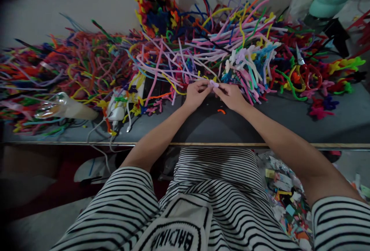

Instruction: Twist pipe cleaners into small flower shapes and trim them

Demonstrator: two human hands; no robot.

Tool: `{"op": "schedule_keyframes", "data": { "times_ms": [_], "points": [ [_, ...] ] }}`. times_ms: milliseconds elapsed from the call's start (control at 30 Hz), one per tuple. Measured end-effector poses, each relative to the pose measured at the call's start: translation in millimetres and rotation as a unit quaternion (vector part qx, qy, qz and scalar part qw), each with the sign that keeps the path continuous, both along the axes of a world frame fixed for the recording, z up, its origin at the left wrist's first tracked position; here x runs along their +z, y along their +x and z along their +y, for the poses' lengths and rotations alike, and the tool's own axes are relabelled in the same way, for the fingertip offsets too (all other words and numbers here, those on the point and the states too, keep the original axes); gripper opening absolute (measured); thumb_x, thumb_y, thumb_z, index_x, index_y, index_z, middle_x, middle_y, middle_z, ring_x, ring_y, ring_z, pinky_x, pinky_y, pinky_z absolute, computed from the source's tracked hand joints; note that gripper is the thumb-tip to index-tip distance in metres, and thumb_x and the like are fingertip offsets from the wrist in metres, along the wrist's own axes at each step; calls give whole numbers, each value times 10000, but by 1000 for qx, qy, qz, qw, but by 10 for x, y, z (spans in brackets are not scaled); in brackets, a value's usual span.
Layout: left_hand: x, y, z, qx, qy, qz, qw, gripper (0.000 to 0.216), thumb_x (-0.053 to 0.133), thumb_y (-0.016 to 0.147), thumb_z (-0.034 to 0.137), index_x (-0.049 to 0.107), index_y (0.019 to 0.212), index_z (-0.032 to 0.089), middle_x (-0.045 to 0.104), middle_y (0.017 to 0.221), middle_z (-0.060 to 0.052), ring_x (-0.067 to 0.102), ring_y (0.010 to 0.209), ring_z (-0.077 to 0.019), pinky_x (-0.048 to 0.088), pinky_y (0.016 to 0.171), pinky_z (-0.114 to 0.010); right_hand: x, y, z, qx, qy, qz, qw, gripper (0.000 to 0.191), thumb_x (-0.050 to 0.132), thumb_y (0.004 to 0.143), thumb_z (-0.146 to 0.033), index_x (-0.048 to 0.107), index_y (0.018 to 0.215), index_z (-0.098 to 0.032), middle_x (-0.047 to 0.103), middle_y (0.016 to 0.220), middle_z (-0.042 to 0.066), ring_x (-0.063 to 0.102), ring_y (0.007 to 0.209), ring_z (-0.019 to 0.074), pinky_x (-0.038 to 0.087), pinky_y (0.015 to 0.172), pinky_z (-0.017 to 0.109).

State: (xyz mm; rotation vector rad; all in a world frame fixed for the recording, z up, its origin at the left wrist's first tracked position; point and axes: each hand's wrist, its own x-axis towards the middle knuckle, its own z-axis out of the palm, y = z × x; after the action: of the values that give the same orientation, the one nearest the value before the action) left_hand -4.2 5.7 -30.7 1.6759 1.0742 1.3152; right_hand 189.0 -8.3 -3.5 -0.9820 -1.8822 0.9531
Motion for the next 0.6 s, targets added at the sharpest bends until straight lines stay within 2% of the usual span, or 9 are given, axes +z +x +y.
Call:
{"op": "schedule_keyframes", "data": {
  "times_ms": [133,200,267,333,433,533,600],
  "points": [
    [37,8,-20,-1,-2,-11,1000,432,709,896,591,770,985,172,765,776,-41,688,655,-122,576,656,-251,7,-28,5,-23,-20,40,999,601,593,874,-780,661,760,-194,525,553,-15,466,511,118,351,537,283],
    [68,4,-26,-6,10,-15,1000,494,662,904,656,782,948,180,747,734,-33,651,609,-111,560,625,-250,25,-24,4,-20,-37,59,997,590,627,853,-778,682,789,-194,491,536,-31,422,497,106,314,522,276],
    [104,-2,-38,-11,27,-17,999,534,641,901,690,791,937,179,762,765,-44,668,648,-120,574,665,-261,44,-10,9,-12,-54,72,996,593,646,834,-784,701,835,-193,480,536,-40,399,488,98,303,516,273],
    [137,-7,-57,-8,42,-6,999,540,647,895,691,800,966,179,791,848,-62,707,739,-141,592,740,-278,55,11,25,2,-65,72,995,603,652,824,-788,709,861,-189,474,532,-45,389,478,93,304,512,273],
    [160,-11,-87,8,76,36,996,480,703,880,634,808,1009,184,812,957,-75,732,838,-164,586,802,-291,46,36,55,14,-65,64,996,585,668,827,-764,688,784,-181,492,530,-32,415,472,90,318,503,271],
    [144,-8,-101,28,91,76,993,383,736,884,545,811,1016,194,809,905,-55,717,779,-152,564,758,-276,20,45,72,4,-83,67,994,566,695,816,-739,669,726,-181,563,576,-5,462,459,90,338,479,269],
    [126,-6,-101,38,83,84,992,334,732,898,496,809,1024,197,802,867,-43,709,745,-144,553,735,-268,7,44,74,1,-98,67,993,549,704,808,-732,695,775,-184,611,623,3,468,438,88,330,456,268]
  ]
}}
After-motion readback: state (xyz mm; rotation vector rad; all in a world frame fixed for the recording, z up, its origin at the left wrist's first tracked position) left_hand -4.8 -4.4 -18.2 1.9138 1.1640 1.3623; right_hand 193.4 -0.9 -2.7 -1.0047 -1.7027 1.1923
